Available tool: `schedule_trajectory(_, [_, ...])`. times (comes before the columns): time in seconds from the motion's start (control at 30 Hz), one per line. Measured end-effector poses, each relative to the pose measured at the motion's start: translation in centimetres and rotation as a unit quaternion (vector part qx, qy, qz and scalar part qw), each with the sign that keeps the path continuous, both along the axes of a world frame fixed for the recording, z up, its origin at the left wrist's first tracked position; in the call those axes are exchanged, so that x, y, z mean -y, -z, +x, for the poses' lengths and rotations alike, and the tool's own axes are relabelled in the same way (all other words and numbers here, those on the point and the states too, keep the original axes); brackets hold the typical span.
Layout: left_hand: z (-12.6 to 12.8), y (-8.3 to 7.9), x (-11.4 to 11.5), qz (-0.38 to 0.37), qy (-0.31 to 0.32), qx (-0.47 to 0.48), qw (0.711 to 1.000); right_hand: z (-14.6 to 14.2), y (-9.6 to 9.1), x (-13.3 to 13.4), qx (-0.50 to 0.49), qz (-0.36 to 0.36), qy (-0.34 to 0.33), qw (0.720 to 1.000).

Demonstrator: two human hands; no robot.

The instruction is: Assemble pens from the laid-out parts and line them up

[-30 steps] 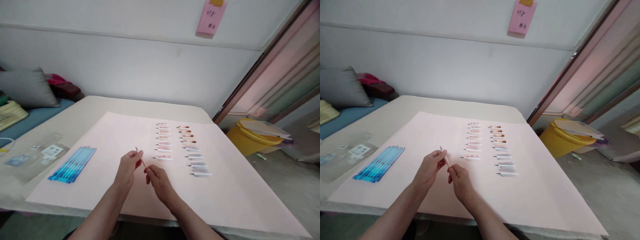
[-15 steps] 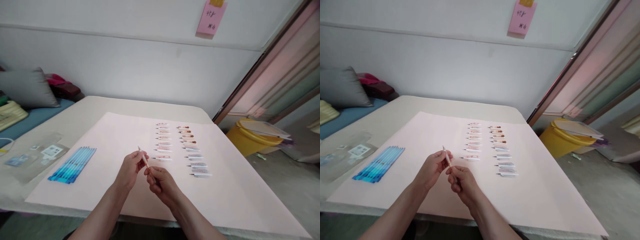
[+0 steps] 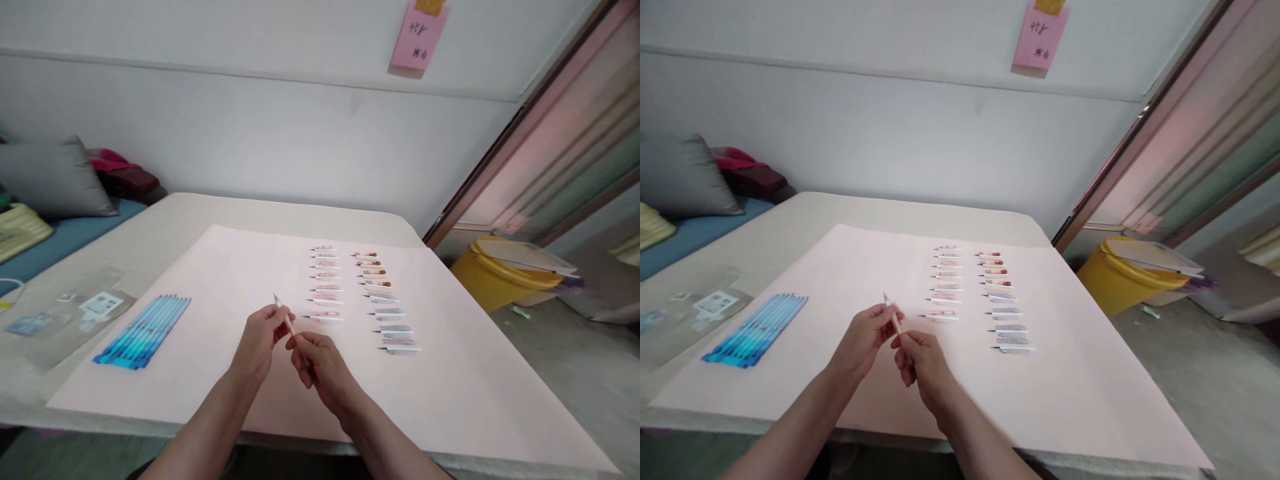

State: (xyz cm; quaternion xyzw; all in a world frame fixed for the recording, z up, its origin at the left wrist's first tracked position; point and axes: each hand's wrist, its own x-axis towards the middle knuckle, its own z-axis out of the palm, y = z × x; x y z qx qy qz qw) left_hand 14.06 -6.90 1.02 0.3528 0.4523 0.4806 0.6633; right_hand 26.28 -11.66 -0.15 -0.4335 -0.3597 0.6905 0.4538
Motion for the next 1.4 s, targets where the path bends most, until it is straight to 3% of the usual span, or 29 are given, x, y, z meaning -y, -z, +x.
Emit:
schedule_trajectory(0.1, [0.2,-0.2,0.1,-0.014,0.01,0.038,0.999,0.2,0.1,0.0,-0.068,-0.021,-0.009,0.997])
schedule_trajectory(0.2, [0.2,-0.4,0.2,-0.024,0.023,0.063,0.997,0.3,0.2,-0.1,-0.073,-0.023,-0.012,0.997])
schedule_trajectory(0.4, [0.0,0.0,0.1,-0.004,-0.004,-0.001,1.0,-0.1,0.3,-0.2,0.118,0.039,0.007,0.992])
schedule_trajectory(0.47, [-0.1,0.2,0.0,-0.002,-0.008,-0.016,1.0,-0.2,0.2,-0.2,0.14,0.051,0.001,0.989])
schedule_trajectory(0.77, [0.0,-0.3,0.0,-0.036,0.016,0.051,0.998,0.2,0.1,0.2,-0.053,-0.006,-0.015,0.998])
schedule_trajectory(0.93, [0.1,-0.4,0.1,-0.036,0.028,0.065,0.997,0.2,0.1,0.0,-0.071,-0.016,-0.012,0.997])
schedule_trajectory(1.2, [-0.3,-0.3,-0.4,-0.065,-0.033,0.067,0.995,0.2,-0.4,0.0,-0.011,0.004,-0.009,1.0])
schedule_trajectory(1.4, [-1.4,-0.2,-1.2,-0.048,-0.06,0.05,0.996,1.2,-0.6,-0.4,0.16,0.067,-0.024,0.985])
